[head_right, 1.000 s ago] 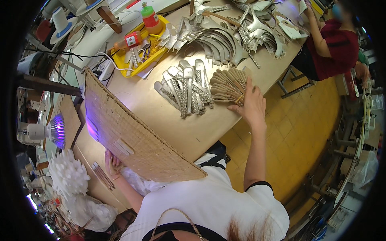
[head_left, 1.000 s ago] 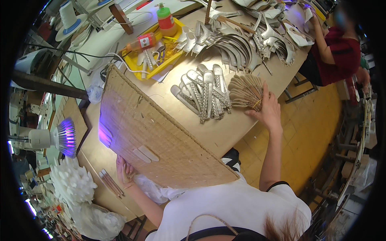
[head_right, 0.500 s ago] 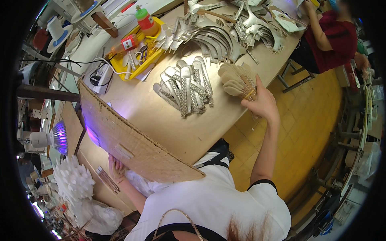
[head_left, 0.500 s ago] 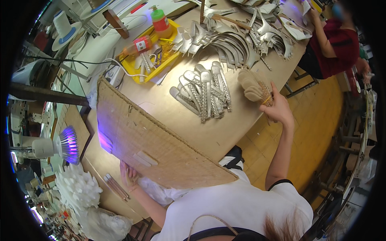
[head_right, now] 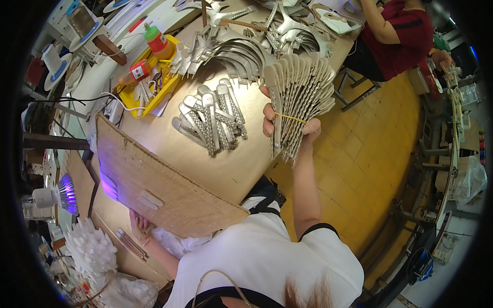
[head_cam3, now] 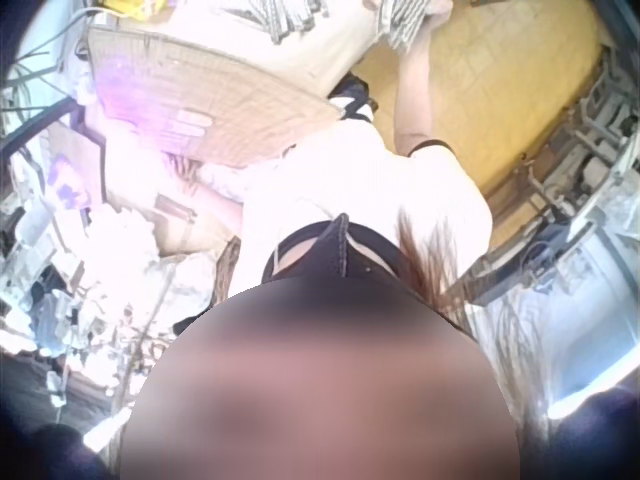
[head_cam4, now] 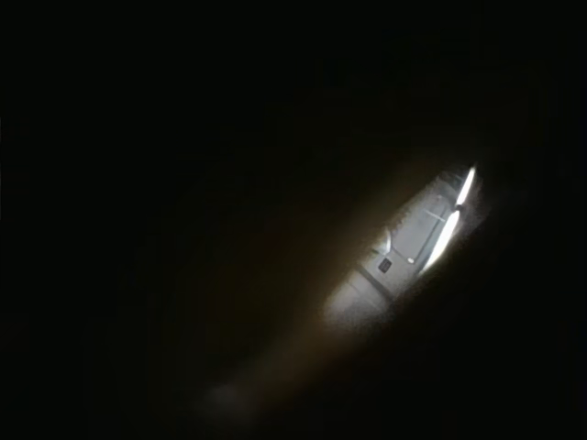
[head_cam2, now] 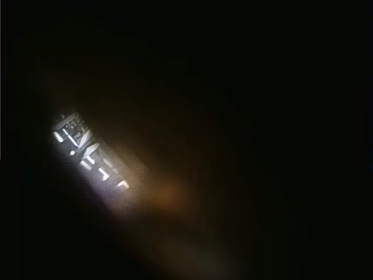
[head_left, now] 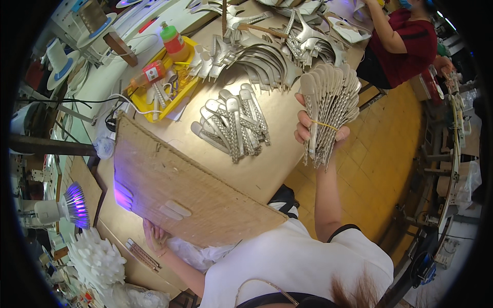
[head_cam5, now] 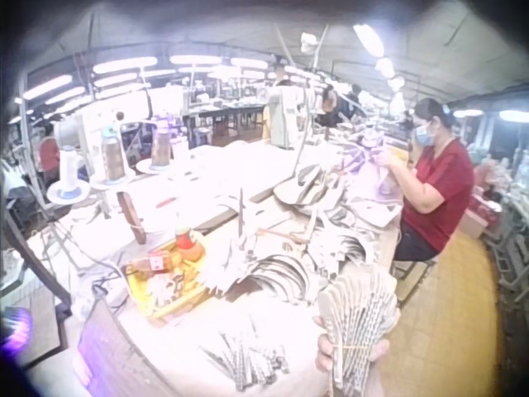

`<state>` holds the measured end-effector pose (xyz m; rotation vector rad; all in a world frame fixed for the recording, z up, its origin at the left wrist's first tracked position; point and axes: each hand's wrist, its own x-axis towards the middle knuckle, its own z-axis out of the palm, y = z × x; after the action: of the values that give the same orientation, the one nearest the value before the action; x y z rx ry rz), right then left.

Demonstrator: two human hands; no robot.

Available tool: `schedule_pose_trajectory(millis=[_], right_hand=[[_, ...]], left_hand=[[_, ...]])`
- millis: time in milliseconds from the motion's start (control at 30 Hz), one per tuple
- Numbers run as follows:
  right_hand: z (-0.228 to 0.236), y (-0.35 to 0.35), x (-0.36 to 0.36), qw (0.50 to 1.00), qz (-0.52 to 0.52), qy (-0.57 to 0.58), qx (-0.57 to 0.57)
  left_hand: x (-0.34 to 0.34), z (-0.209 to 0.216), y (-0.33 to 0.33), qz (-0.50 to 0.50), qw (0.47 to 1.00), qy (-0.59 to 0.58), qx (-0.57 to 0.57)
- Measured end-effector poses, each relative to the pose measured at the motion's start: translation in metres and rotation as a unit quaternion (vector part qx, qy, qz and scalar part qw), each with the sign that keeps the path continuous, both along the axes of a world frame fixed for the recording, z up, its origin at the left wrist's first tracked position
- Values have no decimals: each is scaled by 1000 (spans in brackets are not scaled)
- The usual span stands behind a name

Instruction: The person applies glue to small white plastic pieces and attaches them to a cardboard board under a UV lamp. They then attach a braided cord to the pieces and continue assembling similar components one by one.

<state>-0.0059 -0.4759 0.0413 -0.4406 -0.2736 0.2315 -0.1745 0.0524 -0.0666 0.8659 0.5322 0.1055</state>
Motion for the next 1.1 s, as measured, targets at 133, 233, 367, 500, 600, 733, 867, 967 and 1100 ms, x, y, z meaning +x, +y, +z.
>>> schedule_pose_trajectory(millis=[133, 233, 367, 500, 600, 733, 867, 967, 1100], right_hand=[[-3, 5, 13, 978, 151, -96, 105], [-6, 10, 13, 976, 152, -102, 116], [-5, 12, 14, 972, 157, -97, 147], [-6, 13, 14, 973, 148, -96, 150], [-7, 12, 15, 974, 145, -92, 149], [-10, 13, 19, 974, 146, -88, 153], [-11, 15, 24, 975, 144, -76, 148], [-11, 17, 26, 977, 138, -66, 149], [-11, 20, 26, 976, 131, -54, 168]], left_hand=[[-4, -12, 6, -9, 999, -24, 29], [-2, -20, 13, -40, 998, -50, 1], [0, -20, 15, -62, 996, -60, -10], [-1, -14, 10, -26, 999, -29, -15], [-1, -12, 5, -15, 999, -31, -30], [0, -10, 4, -25, 998, -37, -35], [-1, -9, 3, -33, 998, -45, -33], [-3, -9, 3, -53, 995, -73, -39], [-5, -7, 2, -9, 998, -56, -37]])
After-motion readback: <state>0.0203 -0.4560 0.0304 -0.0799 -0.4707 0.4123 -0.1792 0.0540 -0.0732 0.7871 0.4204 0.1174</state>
